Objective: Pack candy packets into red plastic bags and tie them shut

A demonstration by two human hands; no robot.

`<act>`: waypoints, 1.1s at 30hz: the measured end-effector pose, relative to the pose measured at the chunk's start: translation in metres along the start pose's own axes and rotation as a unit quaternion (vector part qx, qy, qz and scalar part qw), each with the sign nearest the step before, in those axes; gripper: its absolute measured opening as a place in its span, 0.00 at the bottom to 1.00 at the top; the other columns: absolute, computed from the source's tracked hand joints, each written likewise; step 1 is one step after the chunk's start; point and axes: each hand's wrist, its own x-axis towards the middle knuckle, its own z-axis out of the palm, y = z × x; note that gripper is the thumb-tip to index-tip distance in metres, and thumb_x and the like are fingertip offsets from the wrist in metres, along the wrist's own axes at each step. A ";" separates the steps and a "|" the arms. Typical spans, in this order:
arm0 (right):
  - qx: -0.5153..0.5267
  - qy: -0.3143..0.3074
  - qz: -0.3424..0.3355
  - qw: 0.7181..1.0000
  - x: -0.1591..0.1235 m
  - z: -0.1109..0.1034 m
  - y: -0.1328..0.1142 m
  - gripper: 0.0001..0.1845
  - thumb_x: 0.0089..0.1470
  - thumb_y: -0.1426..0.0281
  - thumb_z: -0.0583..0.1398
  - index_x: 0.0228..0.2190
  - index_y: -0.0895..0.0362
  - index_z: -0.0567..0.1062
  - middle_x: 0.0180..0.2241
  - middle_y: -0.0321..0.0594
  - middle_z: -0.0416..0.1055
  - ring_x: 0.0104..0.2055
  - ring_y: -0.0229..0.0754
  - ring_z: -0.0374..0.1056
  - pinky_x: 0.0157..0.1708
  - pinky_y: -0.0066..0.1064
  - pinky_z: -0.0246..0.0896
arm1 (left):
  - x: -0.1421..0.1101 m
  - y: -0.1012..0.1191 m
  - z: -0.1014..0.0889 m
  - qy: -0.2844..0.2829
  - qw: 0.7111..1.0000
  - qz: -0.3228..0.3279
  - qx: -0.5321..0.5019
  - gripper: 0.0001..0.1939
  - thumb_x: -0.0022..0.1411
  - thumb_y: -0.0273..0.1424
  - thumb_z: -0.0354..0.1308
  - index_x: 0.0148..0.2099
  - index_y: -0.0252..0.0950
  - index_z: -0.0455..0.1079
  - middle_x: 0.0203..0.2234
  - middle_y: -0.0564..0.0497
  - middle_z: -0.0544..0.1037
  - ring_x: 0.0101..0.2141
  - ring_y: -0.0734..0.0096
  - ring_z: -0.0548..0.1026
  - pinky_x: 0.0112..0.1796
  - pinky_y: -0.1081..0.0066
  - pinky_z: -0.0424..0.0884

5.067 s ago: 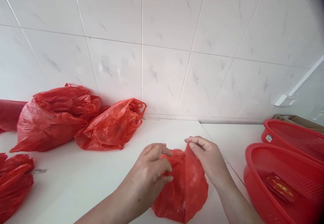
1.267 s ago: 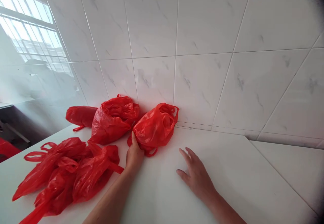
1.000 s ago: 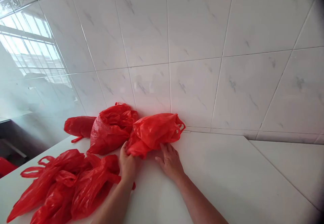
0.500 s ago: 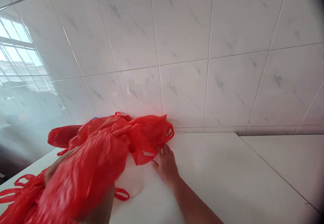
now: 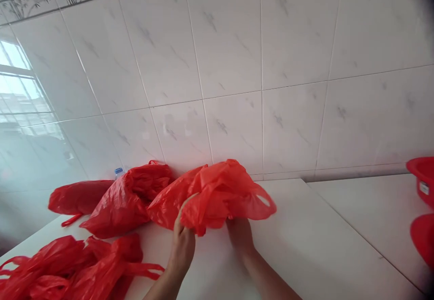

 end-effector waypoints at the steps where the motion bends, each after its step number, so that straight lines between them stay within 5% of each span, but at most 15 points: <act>1: 0.008 0.002 0.026 1.000 -0.003 -0.013 0.008 0.13 0.62 0.65 0.48 0.35 0.58 0.69 0.30 0.37 0.71 0.29 0.37 0.66 0.24 0.26 0.62 | 0.001 -0.003 0.010 -0.038 0.999 -0.012 -0.019 0.19 0.64 0.36 0.49 0.55 0.39 0.67 0.46 0.45 0.76 0.47 0.59 0.73 0.46 0.60 0.71; 4: 0.015 -0.009 0.073 0.997 -0.016 -0.057 0.030 0.15 0.60 0.64 0.47 0.26 0.55 0.64 0.22 0.32 0.64 0.22 0.35 0.60 0.19 0.24 0.53 | 0.004 -0.017 0.037 -0.138 0.986 -0.054 -0.074 0.22 0.61 0.35 0.50 0.56 0.37 0.66 0.49 0.44 0.75 0.50 0.57 0.72 0.49 0.60 0.69; 9: -0.025 -0.045 0.062 0.997 -0.046 -0.105 0.037 0.19 0.58 0.59 0.51 0.20 0.54 0.59 0.18 0.30 0.56 0.20 0.34 0.52 0.20 0.26 0.49 | 0.006 -0.042 0.054 -0.195 0.970 -0.079 -0.119 0.23 0.61 0.40 0.50 0.56 0.37 0.66 0.56 0.44 0.69 0.58 0.56 0.64 0.58 0.56 0.56; 13: -0.036 0.001 -0.030 0.999 -0.047 -0.102 0.028 0.11 0.59 0.64 0.51 0.34 0.54 0.71 0.36 0.42 0.69 0.38 0.43 0.66 0.39 0.33 0.62 | -0.002 -0.044 0.048 -0.238 0.959 -0.072 -0.138 0.26 0.61 0.42 0.53 0.59 0.38 0.64 0.57 0.45 0.68 0.57 0.57 0.64 0.58 0.59 0.58; 16: 0.045 -0.041 -0.009 0.998 -0.043 -0.091 0.020 0.21 0.59 0.64 0.52 0.53 0.53 0.64 0.52 0.46 0.64 0.54 0.47 0.61 0.51 0.38 0.59 | -0.010 -0.038 0.045 -0.271 0.951 -0.060 -0.136 0.28 0.61 0.41 0.53 0.61 0.38 0.60 0.57 0.44 0.68 0.56 0.56 0.66 0.56 0.58 0.62; 20: 0.198 -0.173 0.128 0.956 -0.043 -0.085 0.008 0.32 0.55 0.64 0.55 0.60 0.51 0.54 0.51 0.46 0.66 0.41 0.44 0.70 0.38 0.35 0.67 | -0.016 -0.034 0.048 -0.295 0.955 0.026 0.001 0.30 0.62 0.38 0.52 0.64 0.39 0.54 0.61 0.45 0.63 0.60 0.59 0.61 0.57 0.60 0.61; 25: 0.200 -0.098 0.186 0.957 -0.038 -0.099 0.009 0.17 0.46 0.74 0.56 0.40 0.53 0.70 0.42 0.38 0.71 0.41 0.42 0.68 0.36 0.29 0.63 | 0.001 -0.056 0.061 -0.248 0.949 0.043 0.188 0.29 0.55 0.35 0.58 0.60 0.44 0.63 0.64 0.45 0.55 0.63 0.49 0.51 0.60 0.51 0.48; 28: 0.245 -0.071 0.259 0.932 -0.035 -0.112 0.017 0.16 0.48 0.72 0.54 0.41 0.52 0.68 0.34 0.36 0.70 0.28 0.36 0.63 0.23 0.26 0.55 | 0.023 -0.074 0.068 -0.170 0.952 -0.008 0.255 0.30 0.58 0.35 0.53 0.62 0.34 0.58 0.64 0.34 0.51 0.63 0.41 0.48 0.58 0.41 0.46; 33: 0.332 -0.044 0.286 0.898 -0.040 -0.127 0.022 0.14 0.51 0.67 0.58 0.42 0.51 0.66 0.31 0.32 0.68 0.27 0.33 0.60 0.25 0.24 0.52 | 0.038 -0.082 0.067 -0.097 0.947 -0.010 0.307 0.31 0.59 0.34 0.50 0.63 0.30 0.53 0.61 0.33 0.57 0.62 0.45 0.53 0.57 0.45 0.51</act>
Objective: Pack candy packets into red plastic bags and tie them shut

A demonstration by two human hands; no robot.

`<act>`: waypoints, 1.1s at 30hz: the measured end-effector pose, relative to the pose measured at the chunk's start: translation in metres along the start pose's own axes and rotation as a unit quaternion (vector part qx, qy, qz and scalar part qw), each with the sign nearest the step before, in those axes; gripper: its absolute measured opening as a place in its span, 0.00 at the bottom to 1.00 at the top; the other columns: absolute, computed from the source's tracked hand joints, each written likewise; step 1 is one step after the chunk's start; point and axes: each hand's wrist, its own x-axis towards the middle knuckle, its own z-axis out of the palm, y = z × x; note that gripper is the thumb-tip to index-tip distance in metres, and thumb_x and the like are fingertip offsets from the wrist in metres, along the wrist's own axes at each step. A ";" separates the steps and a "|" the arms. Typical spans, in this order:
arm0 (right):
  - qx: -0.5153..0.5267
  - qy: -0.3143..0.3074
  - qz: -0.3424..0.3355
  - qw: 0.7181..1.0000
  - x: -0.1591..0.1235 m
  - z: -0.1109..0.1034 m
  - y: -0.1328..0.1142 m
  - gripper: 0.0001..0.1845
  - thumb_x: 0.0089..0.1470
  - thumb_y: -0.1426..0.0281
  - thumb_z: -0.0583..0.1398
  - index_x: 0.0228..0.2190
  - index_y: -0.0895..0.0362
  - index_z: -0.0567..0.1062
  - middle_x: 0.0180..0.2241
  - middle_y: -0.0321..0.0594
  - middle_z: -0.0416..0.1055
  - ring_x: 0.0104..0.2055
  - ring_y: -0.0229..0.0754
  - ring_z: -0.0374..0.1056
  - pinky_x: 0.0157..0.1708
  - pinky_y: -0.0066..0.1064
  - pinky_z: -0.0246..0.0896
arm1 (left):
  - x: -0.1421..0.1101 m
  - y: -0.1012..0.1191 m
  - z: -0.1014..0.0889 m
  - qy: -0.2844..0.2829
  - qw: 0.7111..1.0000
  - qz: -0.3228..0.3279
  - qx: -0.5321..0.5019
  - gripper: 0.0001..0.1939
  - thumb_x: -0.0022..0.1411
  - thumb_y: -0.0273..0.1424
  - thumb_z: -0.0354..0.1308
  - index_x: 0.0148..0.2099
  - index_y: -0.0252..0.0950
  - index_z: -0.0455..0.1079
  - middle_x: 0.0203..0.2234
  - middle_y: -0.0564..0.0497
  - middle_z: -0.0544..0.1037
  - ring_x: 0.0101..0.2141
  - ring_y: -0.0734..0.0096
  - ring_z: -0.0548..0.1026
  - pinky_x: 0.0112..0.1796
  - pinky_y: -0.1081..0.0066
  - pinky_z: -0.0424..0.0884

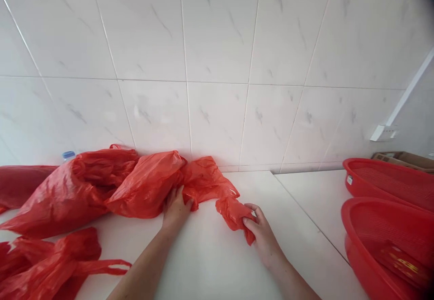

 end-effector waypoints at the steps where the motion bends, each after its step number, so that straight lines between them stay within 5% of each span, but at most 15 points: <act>1: 0.016 0.001 -0.001 1.000 -0.002 -0.002 0.001 0.13 0.51 0.65 0.59 0.40 0.52 0.67 0.30 0.33 0.68 0.28 0.34 0.61 0.26 0.24 0.53 | -0.004 0.001 -0.002 0.005 1.000 0.012 0.006 0.31 0.58 0.34 0.51 0.63 0.32 0.54 0.61 0.35 0.58 0.61 0.46 0.55 0.56 0.47 0.53; 7: 0.071 -0.019 0.027 0.997 -0.022 -0.017 0.002 0.17 0.53 0.56 0.59 0.25 0.56 0.66 0.21 0.32 0.61 0.22 0.32 0.55 0.22 0.23 0.51 | -0.053 0.020 -0.020 0.025 0.994 0.099 0.044 0.36 0.53 0.21 0.50 0.64 0.39 0.52 0.63 0.39 0.53 0.62 0.48 0.52 0.56 0.44 0.49; 10: 0.060 -0.014 0.031 0.998 -0.033 -0.020 0.000 0.18 0.53 0.58 0.59 0.21 0.56 0.63 0.19 0.31 0.59 0.20 0.31 0.52 0.20 0.23 0.48 | -0.078 0.033 -0.028 0.102 0.965 0.238 0.041 0.37 0.54 0.16 0.47 0.64 0.43 0.51 0.63 0.40 0.52 0.63 0.51 0.50 0.58 0.45 0.47; 13: 0.018 -0.012 0.016 1.000 -0.040 -0.016 0.000 0.18 0.54 0.56 0.58 0.23 0.57 0.65 0.21 0.33 0.61 0.23 0.33 0.56 0.24 0.25 0.54 | -0.100 0.047 -0.033 0.131 0.887 0.441 -0.021 0.33 0.61 0.24 0.51 0.66 0.45 0.48 0.63 0.40 0.52 0.61 0.50 0.53 0.56 0.47 0.53; 15: -0.037 0.001 0.009 0.999 -0.043 -0.010 0.002 0.20 0.54 0.54 0.57 0.23 0.57 0.67 0.22 0.33 0.62 0.24 0.34 0.56 0.25 0.25 0.54 | -0.112 0.057 -0.034 0.067 0.855 0.512 -0.052 0.35 0.60 0.40 0.56 0.66 0.44 0.47 0.64 0.38 0.51 0.61 0.45 0.53 0.56 0.47 0.55; 18: -0.085 -0.034 0.007 0.996 -0.047 -0.002 0.001 0.23 0.53 0.52 0.58 0.21 0.57 0.64 0.21 0.32 0.58 0.23 0.32 0.53 0.24 0.25 0.50 | -0.117 0.065 -0.029 -0.074 0.881 0.457 -0.096 0.40 0.51 0.49 0.61 0.63 0.45 0.56 0.63 0.38 0.56 0.60 0.42 0.56 0.55 0.48 0.57; 20: -0.071 -0.077 0.019 0.994 -0.047 -0.003 -0.002 0.23 0.52 0.52 0.59 0.20 0.57 0.62 0.20 0.31 0.57 0.23 0.32 0.51 0.23 0.25 0.49 | -0.111 0.063 -0.025 -0.144 0.912 0.346 -0.166 0.25 0.55 0.42 0.60 0.55 0.45 0.67 0.55 0.41 0.69 0.52 0.50 0.68 0.50 0.56 0.64; 22: -0.033 -0.082 0.042 0.995 -0.045 -0.009 -0.008 0.23 0.52 0.52 0.58 0.21 0.57 0.62 0.21 0.31 0.58 0.23 0.33 0.52 0.24 0.25 0.50 | -0.099 0.054 -0.023 -0.153 0.930 0.243 -0.229 0.10 0.61 0.34 0.54 0.43 0.43 0.74 0.39 0.47 0.78 0.38 0.62 0.75 0.40 0.66 0.70; 25: 0.033 -0.034 0.059 0.997 -0.037 -0.024 -0.016 0.20 0.53 0.54 0.58 0.23 0.56 0.65 0.23 0.34 0.60 0.24 0.35 0.55 0.25 0.26 0.53 | -0.082 0.039 -0.024 -0.097 0.946 0.158 -0.265 0.10 0.63 0.30 0.48 0.35 0.40 0.70 0.25 0.52 0.73 0.27 0.70 0.71 0.29 0.72 0.67; 30: 0.041 0.014 0.059 0.997 -0.035 -0.028 -0.013 0.16 0.53 0.57 0.58 0.23 0.56 0.68 0.23 0.36 0.62 0.26 0.37 0.56 0.24 0.26 0.53 | -0.086 0.041 -0.033 -0.059 0.943 0.123 -0.304 0.07 0.61 0.34 0.52 0.42 0.40 0.67 0.31 0.51 0.73 0.31 0.69 0.71 0.32 0.71 0.68; 33: 0.036 -0.053 0.057 0.996 -0.044 -0.010 -0.008 0.18 0.55 0.55 0.57 0.25 0.57 0.70 0.25 0.38 0.65 0.27 0.37 0.59 0.27 0.27 0.55 | -0.104 0.058 -0.034 -0.144 0.914 0.202 -0.321 0.31 0.45 0.37 0.68 0.53 0.43 0.66 0.49 0.46 0.72 0.46 0.59 0.70 0.45 0.65 0.67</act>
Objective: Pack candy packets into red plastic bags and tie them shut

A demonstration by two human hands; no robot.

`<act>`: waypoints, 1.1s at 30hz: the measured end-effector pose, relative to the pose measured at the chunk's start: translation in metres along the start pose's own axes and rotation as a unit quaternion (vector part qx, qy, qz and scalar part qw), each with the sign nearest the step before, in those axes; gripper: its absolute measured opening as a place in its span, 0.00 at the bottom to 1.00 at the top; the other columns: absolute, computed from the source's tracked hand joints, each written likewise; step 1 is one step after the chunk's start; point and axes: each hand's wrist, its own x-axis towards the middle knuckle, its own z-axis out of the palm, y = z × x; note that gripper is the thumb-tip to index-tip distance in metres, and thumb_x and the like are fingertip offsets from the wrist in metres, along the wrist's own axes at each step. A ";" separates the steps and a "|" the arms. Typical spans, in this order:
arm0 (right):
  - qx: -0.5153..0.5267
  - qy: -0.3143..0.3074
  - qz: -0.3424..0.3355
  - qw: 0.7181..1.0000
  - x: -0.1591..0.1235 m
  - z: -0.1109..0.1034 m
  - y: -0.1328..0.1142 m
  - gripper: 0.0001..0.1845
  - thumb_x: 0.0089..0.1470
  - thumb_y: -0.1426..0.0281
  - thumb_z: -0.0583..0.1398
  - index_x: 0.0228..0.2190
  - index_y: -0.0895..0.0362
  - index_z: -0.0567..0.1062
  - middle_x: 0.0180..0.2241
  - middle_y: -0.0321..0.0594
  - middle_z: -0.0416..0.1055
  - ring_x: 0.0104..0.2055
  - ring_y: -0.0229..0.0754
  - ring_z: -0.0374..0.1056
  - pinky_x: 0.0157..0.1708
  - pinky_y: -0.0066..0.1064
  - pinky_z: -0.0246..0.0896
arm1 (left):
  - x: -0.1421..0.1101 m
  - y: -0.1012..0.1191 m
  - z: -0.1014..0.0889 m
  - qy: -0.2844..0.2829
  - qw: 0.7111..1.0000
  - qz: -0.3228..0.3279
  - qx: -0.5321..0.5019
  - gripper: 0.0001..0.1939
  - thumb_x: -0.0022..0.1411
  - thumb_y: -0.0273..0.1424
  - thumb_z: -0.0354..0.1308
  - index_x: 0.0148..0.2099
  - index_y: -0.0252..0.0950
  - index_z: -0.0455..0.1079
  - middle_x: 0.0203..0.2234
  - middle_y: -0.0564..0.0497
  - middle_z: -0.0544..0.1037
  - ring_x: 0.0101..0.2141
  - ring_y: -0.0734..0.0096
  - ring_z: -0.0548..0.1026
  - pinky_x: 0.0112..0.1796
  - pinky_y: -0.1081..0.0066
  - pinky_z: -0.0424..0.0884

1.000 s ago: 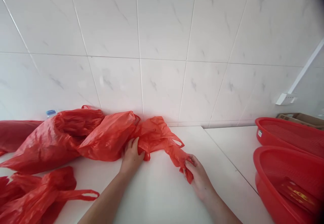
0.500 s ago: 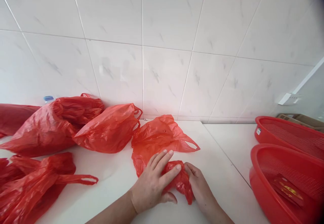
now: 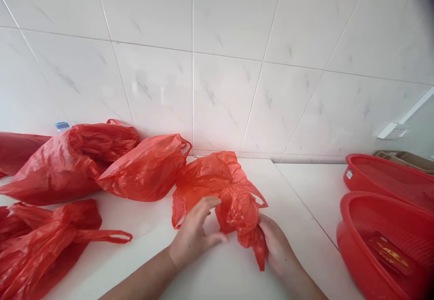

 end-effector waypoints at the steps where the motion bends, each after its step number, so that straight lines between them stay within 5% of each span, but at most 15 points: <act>1: -0.005 -0.024 0.003 1.000 -0.003 0.006 0.001 0.19 0.55 0.55 0.57 0.25 0.58 0.70 0.25 0.38 0.65 0.27 0.36 0.59 0.28 0.27 0.55 | -0.002 0.004 0.005 -0.033 0.999 0.005 -0.021 0.40 0.40 0.37 0.71 0.57 0.44 0.64 0.54 0.45 0.68 0.51 0.55 0.67 0.49 0.63 0.65; 3: -0.020 -0.063 0.011 0.998 -0.006 0.013 0.002 0.20 0.55 0.55 0.57 0.24 0.59 0.70 0.24 0.37 0.66 0.26 0.35 0.59 0.28 0.27 0.55 | -0.003 0.008 0.013 -0.064 0.995 -0.029 -0.076 0.39 0.40 0.34 0.71 0.57 0.44 0.66 0.53 0.45 0.69 0.51 0.53 0.67 0.50 0.61 0.64; 6: -0.059 -0.051 0.019 0.997 -0.005 0.008 -0.001 0.24 0.55 0.52 0.56 0.21 0.58 0.67 0.19 0.34 0.63 0.21 0.33 0.55 0.23 0.26 0.49 | 0.001 0.000 0.014 -0.023 0.983 -0.117 -0.139 0.07 0.56 0.32 0.57 0.38 0.39 0.74 0.31 0.50 0.77 0.33 0.64 0.73 0.36 0.67 0.68; 7: -0.065 -0.031 0.019 0.997 -0.003 0.003 -0.003 0.25 0.55 0.50 0.55 0.19 0.58 0.65 0.17 0.33 0.61 0.19 0.32 0.53 0.22 0.26 0.47 | 0.003 -0.004 0.012 -0.001 0.980 -0.134 -0.149 0.07 0.59 0.32 0.54 0.33 0.38 0.71 0.26 0.51 0.75 0.29 0.67 0.72 0.32 0.69 0.67; 10: -0.042 0.023 0.026 0.998 0.005 -0.011 -0.006 0.28 0.52 0.48 0.56 0.16 0.56 0.58 0.13 0.29 0.54 0.17 0.31 0.47 0.20 0.26 0.43 | 0.009 -0.012 0.007 0.051 0.969 -0.158 -0.184 0.10 0.60 0.35 0.53 0.28 0.37 0.65 0.24 0.54 0.70 0.27 0.71 0.68 0.31 0.72 0.64; 17: 0.051 0.086 0.067 0.993 0.012 -0.025 -0.005 0.27 0.47 0.49 0.61 0.17 0.55 0.58 0.13 0.26 0.49 0.17 0.30 0.42 0.19 0.26 0.43 | 0.010 -0.007 0.008 0.070 0.933 -0.212 -0.283 0.13 0.57 0.42 0.57 0.34 0.37 0.63 0.25 0.55 0.71 0.25 0.74 0.70 0.29 0.73 0.67; 22: 0.137 0.102 0.039 0.984 0.013 -0.032 -0.011 0.18 0.46 0.58 0.65 0.37 0.52 0.72 0.18 0.27 0.59 0.19 0.31 0.51 0.21 0.24 0.51 | 0.012 -0.014 0.004 0.098 0.926 -0.239 -0.275 0.15 0.56 0.43 0.57 0.41 0.38 0.63 0.22 0.58 0.69 0.23 0.75 0.69 0.29 0.73 0.67; 29: 0.124 0.086 0.006 0.989 0.010 -0.032 -0.018 0.24 0.45 0.66 0.65 0.46 0.48 0.71 0.35 0.35 0.72 0.26 0.35 0.65 0.27 0.29 0.62 | 0.012 -0.015 0.000 0.088 0.945 -0.219 -0.228 0.14 0.52 0.38 0.61 0.41 0.38 0.68 0.33 0.51 0.73 0.35 0.68 0.72 0.37 0.69 0.68; 33: 0.085 -0.018 0.023 0.996 0.000 -0.015 -0.015 0.35 0.46 0.66 0.65 0.55 0.45 0.63 0.38 0.37 0.72 0.20 0.32 0.63 0.19 0.25 0.57 | 0.005 0.000 0.006 0.012 0.975 -0.156 -0.160 0.36 0.40 0.29 0.69 0.54 0.45 0.67 0.50 0.48 0.70 0.48 0.58 0.68 0.48 0.63 0.65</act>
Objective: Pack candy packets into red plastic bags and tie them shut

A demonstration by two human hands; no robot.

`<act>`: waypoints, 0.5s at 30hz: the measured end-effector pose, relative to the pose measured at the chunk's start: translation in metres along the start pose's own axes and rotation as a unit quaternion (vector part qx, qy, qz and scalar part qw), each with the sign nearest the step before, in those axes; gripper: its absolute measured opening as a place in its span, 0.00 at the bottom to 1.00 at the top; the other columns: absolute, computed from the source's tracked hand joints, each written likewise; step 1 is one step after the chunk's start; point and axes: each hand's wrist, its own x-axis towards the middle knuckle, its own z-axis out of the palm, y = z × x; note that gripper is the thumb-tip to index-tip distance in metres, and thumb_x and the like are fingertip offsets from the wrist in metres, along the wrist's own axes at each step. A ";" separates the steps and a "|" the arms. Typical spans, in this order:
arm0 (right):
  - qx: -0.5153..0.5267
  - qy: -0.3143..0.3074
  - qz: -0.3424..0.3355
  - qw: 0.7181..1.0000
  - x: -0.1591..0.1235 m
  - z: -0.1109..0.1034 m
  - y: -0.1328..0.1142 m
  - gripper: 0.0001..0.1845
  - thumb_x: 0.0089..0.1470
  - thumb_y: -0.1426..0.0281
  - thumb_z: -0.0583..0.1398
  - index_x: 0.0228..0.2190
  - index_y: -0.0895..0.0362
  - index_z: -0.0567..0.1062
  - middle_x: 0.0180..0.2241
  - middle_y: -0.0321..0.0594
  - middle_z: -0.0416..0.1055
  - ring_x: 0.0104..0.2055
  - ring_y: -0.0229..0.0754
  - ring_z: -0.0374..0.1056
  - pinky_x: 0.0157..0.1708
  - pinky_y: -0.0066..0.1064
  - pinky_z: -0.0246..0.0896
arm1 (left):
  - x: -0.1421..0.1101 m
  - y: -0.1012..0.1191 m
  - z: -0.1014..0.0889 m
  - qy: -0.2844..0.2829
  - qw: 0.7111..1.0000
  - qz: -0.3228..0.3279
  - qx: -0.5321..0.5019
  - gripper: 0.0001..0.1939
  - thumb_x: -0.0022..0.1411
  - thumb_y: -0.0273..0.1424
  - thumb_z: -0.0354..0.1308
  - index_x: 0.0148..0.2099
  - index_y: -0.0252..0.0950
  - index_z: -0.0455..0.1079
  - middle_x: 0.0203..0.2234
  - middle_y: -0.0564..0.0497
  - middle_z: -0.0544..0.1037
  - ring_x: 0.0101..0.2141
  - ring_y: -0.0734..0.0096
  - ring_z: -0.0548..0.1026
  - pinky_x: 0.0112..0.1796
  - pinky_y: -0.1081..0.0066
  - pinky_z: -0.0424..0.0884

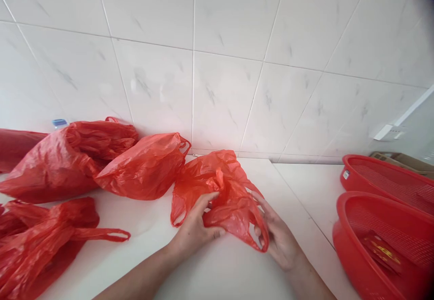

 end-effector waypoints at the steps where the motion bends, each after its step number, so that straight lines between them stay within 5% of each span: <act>1: -0.006 -0.035 0.014 0.999 -0.002 0.004 0.002 0.36 0.47 0.66 0.65 0.57 0.45 0.61 0.38 0.38 0.72 0.19 0.31 0.63 0.19 0.25 0.57 | -0.003 0.002 0.004 -0.025 0.999 0.020 0.014 0.36 0.39 0.27 0.69 0.54 0.46 0.67 0.51 0.48 0.69 0.49 0.57 0.67 0.49 0.63 0.64; 5: -0.020 -0.084 -0.001 0.996 -0.006 0.016 0.008 0.31 0.53 0.61 0.61 0.57 0.47 0.59 0.41 0.41 0.72 0.28 0.38 0.69 0.25 0.28 0.62 | -0.007 0.007 0.013 -0.083 0.995 0.011 -0.052 0.01 0.52 0.28 0.59 0.31 0.38 0.71 0.32 0.50 0.75 0.34 0.67 0.71 0.36 0.69 0.67; 10: -0.141 0.076 -0.126 0.979 -0.001 0.026 0.014 0.33 0.53 0.57 0.60 0.57 0.43 0.57 0.58 0.40 0.58 0.54 0.44 0.62 0.48 0.34 0.62 | -0.008 0.015 0.010 -0.100 0.965 -0.067 -0.232 0.11 0.57 0.31 0.57 0.25 0.36 0.61 0.20 0.56 0.67 0.23 0.78 0.64 0.28 0.76 0.62; 13: -0.201 0.078 -0.156 0.964 0.003 0.029 0.025 0.40 0.46 0.61 0.65 0.58 0.43 0.55 0.55 0.42 0.61 0.45 0.44 0.68 0.41 0.35 0.65 | -0.008 0.020 0.009 -0.084 0.935 -0.109 -0.327 0.12 0.53 0.33 0.61 0.24 0.35 0.61 0.20 0.55 0.67 0.23 0.77 0.65 0.27 0.75 0.63; 15: -0.262 0.077 -0.136 0.952 0.006 0.025 0.029 0.28 0.47 0.63 0.63 0.51 0.49 0.65 0.41 0.40 0.71 0.34 0.41 0.68 0.32 0.32 0.65 | -0.005 0.021 0.005 -0.033 0.926 -0.118 -0.358 0.11 0.49 0.32 0.63 0.25 0.34 0.63 0.21 0.53 0.70 0.23 0.75 0.67 0.26 0.73 0.65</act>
